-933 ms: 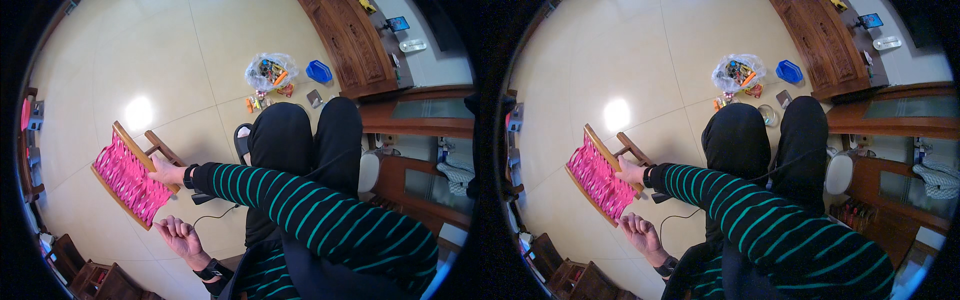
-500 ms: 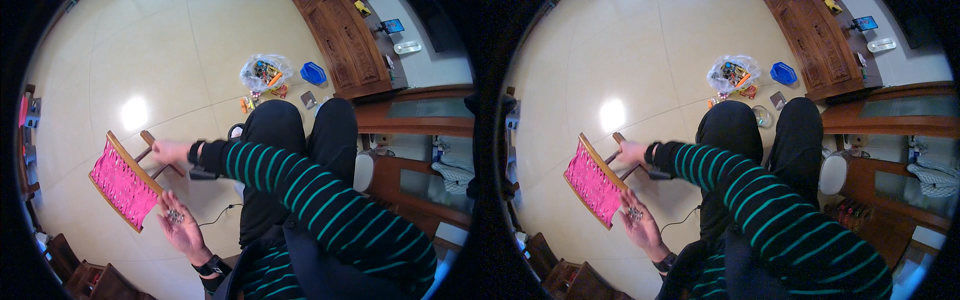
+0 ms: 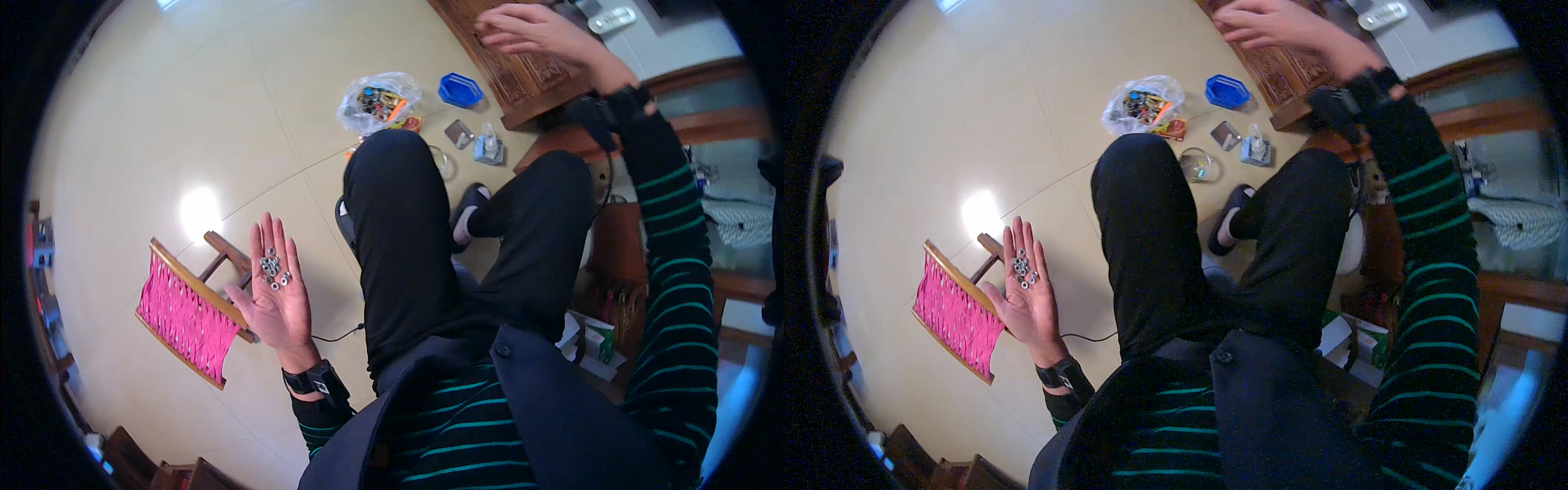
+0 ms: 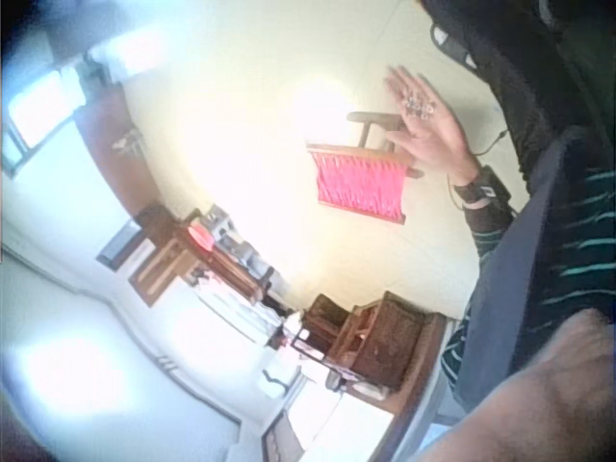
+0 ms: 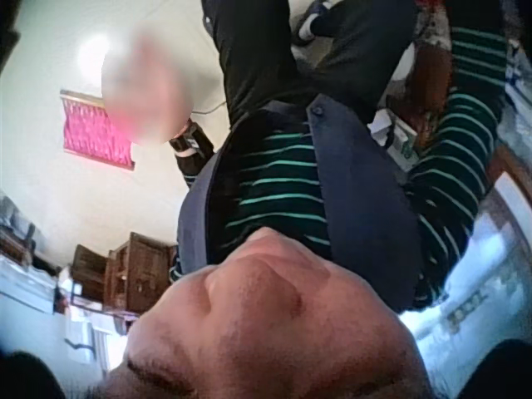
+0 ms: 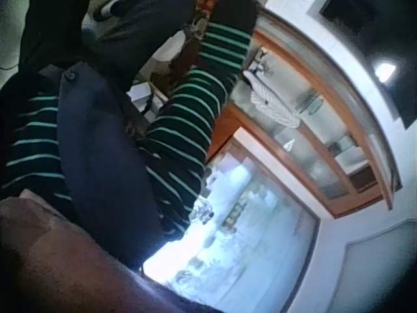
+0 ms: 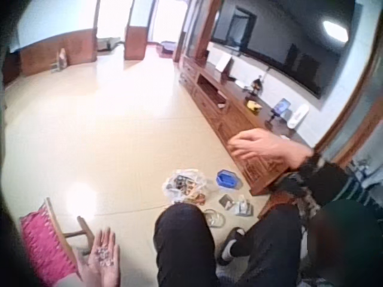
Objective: The person assembles a small wooden chair with pink woven straps. They sort small metal parts from a plastic bag, then insert and tighten metal fasteners into the chair frame by hand.
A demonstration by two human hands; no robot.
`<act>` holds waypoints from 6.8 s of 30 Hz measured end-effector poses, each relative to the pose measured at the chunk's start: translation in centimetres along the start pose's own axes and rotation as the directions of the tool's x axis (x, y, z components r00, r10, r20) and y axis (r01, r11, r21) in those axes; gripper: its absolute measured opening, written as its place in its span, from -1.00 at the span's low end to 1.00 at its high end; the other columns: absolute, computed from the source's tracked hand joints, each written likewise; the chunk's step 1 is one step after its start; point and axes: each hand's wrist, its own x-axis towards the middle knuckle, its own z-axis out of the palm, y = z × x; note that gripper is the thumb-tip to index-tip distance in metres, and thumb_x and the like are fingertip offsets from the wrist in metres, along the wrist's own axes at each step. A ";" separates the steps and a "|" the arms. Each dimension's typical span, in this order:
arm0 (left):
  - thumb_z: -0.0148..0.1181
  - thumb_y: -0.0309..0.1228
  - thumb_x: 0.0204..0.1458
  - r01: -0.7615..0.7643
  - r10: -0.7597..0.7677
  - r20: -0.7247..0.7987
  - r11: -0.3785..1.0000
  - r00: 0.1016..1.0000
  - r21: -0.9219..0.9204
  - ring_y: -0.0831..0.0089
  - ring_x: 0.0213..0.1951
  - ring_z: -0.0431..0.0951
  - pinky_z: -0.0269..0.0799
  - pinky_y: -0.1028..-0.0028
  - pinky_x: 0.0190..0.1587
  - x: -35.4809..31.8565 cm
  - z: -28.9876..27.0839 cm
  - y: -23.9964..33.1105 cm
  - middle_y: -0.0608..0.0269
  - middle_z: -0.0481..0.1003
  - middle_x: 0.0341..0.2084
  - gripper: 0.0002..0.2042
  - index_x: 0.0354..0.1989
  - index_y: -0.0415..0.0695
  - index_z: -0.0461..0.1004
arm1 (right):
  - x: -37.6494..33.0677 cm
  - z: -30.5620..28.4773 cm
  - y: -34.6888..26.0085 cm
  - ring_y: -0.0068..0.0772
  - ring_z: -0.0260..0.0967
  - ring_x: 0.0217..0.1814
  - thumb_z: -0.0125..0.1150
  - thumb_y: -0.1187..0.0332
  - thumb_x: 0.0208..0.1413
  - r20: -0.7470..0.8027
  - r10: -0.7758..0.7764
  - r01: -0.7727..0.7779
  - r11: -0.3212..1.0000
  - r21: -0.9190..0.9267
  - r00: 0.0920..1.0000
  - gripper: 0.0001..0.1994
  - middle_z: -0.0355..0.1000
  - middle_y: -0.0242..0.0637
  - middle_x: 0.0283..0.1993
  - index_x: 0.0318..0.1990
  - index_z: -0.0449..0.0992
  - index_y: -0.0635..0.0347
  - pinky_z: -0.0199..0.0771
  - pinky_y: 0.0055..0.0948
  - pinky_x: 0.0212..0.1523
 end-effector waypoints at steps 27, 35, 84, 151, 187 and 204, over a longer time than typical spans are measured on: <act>-0.09 0.18 0.23 0.416 -0.456 -0.042 0.767 0.889 0.488 0.06 0.50 -0.16 -0.09 0.21 0.50 26.9 0.7 -7.2 -0.25 -0.15 0.45 -0.07 0.43 -0.44 -0.18 | 2.4 -1.0 42.3 -0.43 0.51 -0.05 0.23 0.15 0.19 0.033 0.517 -0.515 0.841 0.163 0.855 -0.58 0.56 -0.26 -0.11 0.05 0.51 0.30 0.51 -0.39 -0.07; -0.14 -0.23 0.40 0.638 -0.503 -0.430 0.378 0.750 0.671 0.63 -0.52 0.11 0.08 0.63 -0.49 35.8 -12.3 -11.7 0.47 0.16 -0.56 -0.72 -0.36 -0.06 0.33 | 8.4 6.2 57.6 -0.19 0.61 -0.22 0.15 0.34 0.15 -0.070 0.672 -0.673 0.740 0.008 0.737 -0.67 0.55 -0.02 -0.13 0.00 0.49 0.37 0.62 -0.18 -0.21; -0.06 -0.27 0.32 0.766 -0.732 -0.533 -0.024 0.424 0.642 0.72 -0.63 -0.02 -0.13 0.60 -0.59 40.0 -22.2 -29.8 0.63 0.01 -0.65 -0.81 -0.28 -0.06 0.43 | 23.7 14.2 45.4 0.06 0.48 -0.10 0.31 0.22 0.09 -0.410 -0.018 -0.140 0.925 -0.352 0.912 -0.68 0.51 -0.03 -0.15 -0.09 0.48 0.19 0.47 -0.07 -0.10; 0.25 -0.32 0.00 -0.661 -0.787 0.027 -0.499 0.617 0.560 0.03 -0.36 0.62 0.53 0.13 -0.27 40.5 -23.6 -41.9 0.06 0.59 -0.50 -0.81 -0.19 0.05 0.58 | 23.4 9.7 48.1 -0.57 0.44 -0.32 0.23 0.33 0.11 0.293 0.267 -0.334 0.919 0.209 0.918 -0.77 0.50 -0.42 -0.30 -0.16 0.57 0.29 0.54 -0.54 -0.27; 0.40 -0.31 -0.02 0.189 -0.605 -0.426 -0.416 0.673 0.890 0.62 -0.46 0.45 0.41 0.54 -0.35 39.4 -27.6 -39.7 0.33 0.58 -0.50 -0.75 -0.30 -0.26 0.64 | 17.9 13.9 47.9 -0.47 0.51 -0.40 0.13 0.50 0.04 -0.343 0.234 -0.191 0.969 0.157 0.910 -0.73 0.51 -0.19 -0.39 -0.06 0.49 0.13 0.61 -0.38 -0.35; 0.24 -0.14 0.17 0.313 -0.660 -0.592 -0.503 0.463 0.806 0.72 -0.72 0.18 0.04 0.60 -0.68 38.0 -27.3 -38.0 0.57 0.28 -0.73 -0.72 -0.38 -0.10 0.62 | 14.0 15.5 48.4 -0.39 0.51 -0.18 0.35 0.34 0.11 0.297 0.364 -0.351 0.092 0.932 0.883 -0.62 0.45 -0.29 -0.13 0.04 0.37 0.16 0.69 -0.28 -0.23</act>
